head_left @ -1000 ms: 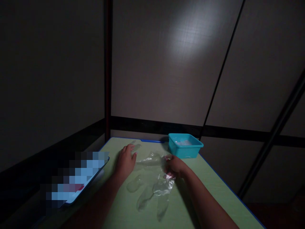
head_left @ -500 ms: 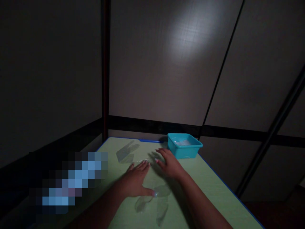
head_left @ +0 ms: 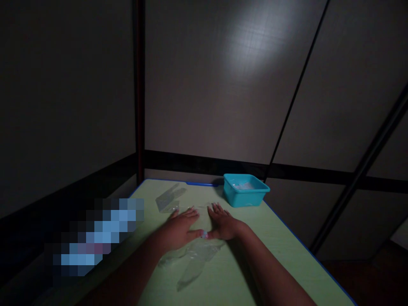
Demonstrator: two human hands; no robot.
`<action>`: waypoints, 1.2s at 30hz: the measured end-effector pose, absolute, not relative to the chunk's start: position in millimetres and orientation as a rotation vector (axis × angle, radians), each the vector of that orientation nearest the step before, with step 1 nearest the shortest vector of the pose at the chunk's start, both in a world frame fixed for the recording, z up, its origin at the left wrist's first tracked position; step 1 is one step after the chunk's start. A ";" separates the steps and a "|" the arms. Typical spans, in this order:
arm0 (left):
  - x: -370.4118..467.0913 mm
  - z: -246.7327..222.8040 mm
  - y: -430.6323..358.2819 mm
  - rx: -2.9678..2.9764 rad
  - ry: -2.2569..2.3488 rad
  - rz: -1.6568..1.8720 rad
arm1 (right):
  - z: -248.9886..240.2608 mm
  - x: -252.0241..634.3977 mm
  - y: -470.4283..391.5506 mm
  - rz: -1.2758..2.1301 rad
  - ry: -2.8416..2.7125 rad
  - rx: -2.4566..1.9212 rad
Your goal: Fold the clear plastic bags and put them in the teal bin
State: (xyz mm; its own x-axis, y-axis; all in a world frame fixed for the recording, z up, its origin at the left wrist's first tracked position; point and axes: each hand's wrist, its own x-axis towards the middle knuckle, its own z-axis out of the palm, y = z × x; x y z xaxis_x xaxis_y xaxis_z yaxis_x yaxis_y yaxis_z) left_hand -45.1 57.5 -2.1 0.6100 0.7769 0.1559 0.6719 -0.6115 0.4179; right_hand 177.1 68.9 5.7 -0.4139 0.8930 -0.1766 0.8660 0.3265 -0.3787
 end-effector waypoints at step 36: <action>-46.7 28.9 42.2 1.701 0.561 0.241 | -4.1 164.4 68.5 0.193 -2.284 -2.106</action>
State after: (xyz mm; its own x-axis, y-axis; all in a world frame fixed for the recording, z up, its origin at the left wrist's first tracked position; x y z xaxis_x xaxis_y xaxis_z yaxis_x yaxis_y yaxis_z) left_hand -46.7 42.2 28.9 0.8592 0.4902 -0.1463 0.2306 -0.1159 0.9661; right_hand 164.4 68.5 -4.1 -0.0842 0.9945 -0.0630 0.9909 0.0769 -0.1106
